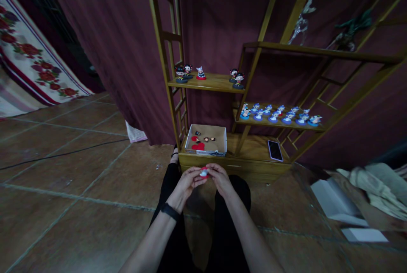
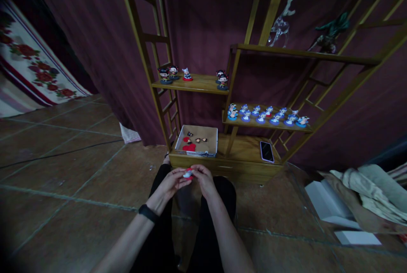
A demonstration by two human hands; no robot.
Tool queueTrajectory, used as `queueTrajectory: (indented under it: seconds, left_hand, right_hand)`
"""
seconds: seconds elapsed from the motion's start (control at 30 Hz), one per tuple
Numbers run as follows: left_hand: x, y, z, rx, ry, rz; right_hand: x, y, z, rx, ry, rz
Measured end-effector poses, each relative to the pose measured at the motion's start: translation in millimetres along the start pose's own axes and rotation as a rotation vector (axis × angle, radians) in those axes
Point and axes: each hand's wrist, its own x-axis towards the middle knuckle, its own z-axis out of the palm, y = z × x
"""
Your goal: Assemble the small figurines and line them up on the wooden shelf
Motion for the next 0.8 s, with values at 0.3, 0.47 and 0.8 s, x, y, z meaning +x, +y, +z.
queueTrajectory:
  seconds: [0.3, 0.47, 0.8]
  left_hand:
    - [17, -3, -1.4, -0.279, 0.106, -0.181]
    - [13, -7, 0.7, -0.221, 0.105, -0.074]
    - [1, -4, 2.2, -0.077, -0.003, 0.025]
  right_hand:
    - [-5, 0, 12, 0.036, 0.04, -0.004]
    - [-6, 4, 9, 0.027, 0.016, 0.001]
    - [-6, 5, 6, 0.054, 0.035, 0.073]
